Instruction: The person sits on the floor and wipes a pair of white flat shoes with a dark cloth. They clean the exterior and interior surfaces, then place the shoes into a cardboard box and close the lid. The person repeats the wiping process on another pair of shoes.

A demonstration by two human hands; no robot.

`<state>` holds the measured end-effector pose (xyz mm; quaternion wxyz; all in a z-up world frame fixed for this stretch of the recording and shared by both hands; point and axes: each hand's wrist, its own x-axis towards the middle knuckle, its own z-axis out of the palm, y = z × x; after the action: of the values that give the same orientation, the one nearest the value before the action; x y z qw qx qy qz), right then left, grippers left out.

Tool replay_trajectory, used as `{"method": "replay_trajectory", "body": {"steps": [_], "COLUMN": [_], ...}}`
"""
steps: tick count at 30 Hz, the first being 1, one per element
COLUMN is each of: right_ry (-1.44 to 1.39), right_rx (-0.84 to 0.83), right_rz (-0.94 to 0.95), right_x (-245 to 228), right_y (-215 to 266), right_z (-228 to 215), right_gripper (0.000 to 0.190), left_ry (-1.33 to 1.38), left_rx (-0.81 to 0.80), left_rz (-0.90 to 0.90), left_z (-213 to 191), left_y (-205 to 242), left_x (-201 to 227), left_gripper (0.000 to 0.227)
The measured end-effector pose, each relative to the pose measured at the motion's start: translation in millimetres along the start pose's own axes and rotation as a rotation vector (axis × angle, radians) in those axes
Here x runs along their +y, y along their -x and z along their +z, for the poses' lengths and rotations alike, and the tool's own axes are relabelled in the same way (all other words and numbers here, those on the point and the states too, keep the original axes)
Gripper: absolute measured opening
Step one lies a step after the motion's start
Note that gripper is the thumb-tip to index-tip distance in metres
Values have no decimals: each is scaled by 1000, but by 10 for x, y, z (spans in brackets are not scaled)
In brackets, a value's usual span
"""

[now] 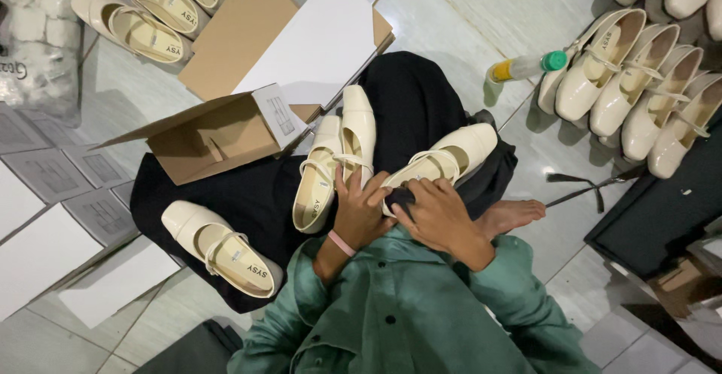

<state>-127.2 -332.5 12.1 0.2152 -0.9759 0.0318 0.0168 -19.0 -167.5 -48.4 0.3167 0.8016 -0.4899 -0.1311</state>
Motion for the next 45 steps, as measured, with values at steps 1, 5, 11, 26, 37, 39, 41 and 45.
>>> {"method": "replay_trajectory", "body": {"steps": [1, 5, 11, 26, 37, 39, 41, 45], "right_ry": [9, 102, -32, 222, 211, 166, 135, 120], "right_rx": [14, -101, -15, -4, -63, -84, -121, -79], "right_rz": [22, 260, -6, 267, 165, 126, 61, 30], "right_x": [1, 4, 0, 85, 278, 291, 325, 405], "right_y": [-10, 13, -17, 104, 87, 178, 279, 343], "right_z": [4, -23, 43, -52, 36, 4, -55, -9], "right_gripper": [39, 38, 37, 31, 37, 38, 39, 33], "left_ry": [23, 113, -14, 18, 45, 38, 17, 9], "left_rx": [4, 54, -34, 27, 32, 28, 29, -5], "left_rz": [6, -5, -22, -2, 11, 31, 61, 60], "left_z": [-3, 1, -14, -71, -23, -19, -18, 26], "left_y": [-1, -16, -16, -75, -32, -7, -1, 28], "left_x": [-9, -11, -12, 35, -31, -46, -60, -51], "left_gripper": [54, 59, 51, 53, 56, 56, 56, 55]}}
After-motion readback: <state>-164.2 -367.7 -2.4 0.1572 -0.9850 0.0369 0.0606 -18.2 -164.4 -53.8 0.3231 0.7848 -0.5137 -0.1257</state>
